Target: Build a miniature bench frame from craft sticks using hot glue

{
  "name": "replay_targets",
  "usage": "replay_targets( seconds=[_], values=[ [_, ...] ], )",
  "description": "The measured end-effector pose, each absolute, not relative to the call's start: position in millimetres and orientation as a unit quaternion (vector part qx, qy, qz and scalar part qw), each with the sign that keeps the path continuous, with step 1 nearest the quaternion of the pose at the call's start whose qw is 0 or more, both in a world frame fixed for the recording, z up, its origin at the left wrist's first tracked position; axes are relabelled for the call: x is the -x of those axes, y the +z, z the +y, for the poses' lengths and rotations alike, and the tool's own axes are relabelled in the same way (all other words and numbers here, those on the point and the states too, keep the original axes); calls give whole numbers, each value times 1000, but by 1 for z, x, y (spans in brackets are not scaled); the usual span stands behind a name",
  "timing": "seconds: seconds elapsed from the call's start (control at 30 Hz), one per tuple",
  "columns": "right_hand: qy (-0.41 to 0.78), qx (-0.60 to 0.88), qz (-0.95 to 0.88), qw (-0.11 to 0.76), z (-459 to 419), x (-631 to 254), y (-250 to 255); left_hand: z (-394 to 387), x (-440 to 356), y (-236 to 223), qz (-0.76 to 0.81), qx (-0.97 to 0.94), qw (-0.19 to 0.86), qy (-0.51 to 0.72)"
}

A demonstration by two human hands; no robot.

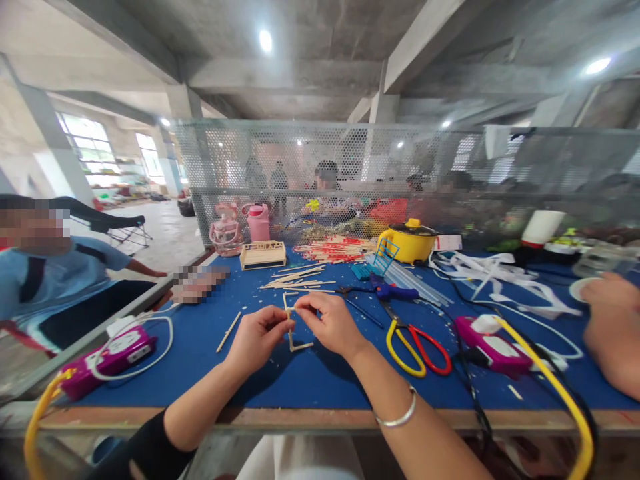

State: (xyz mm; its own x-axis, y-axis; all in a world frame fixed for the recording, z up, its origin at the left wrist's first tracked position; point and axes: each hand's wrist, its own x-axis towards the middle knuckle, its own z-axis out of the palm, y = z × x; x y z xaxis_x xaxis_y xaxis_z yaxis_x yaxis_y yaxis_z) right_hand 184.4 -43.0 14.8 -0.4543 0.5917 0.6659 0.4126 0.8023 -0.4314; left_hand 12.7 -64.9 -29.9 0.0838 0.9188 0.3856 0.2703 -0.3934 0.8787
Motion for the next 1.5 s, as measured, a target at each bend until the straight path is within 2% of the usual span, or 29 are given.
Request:
replay_targets(
  seconds=[1.5],
  values=[
    [104, 290, -849, 430, -42, -184, 13, -66, -13, -25, 457, -662, 314, 504]
  ],
)
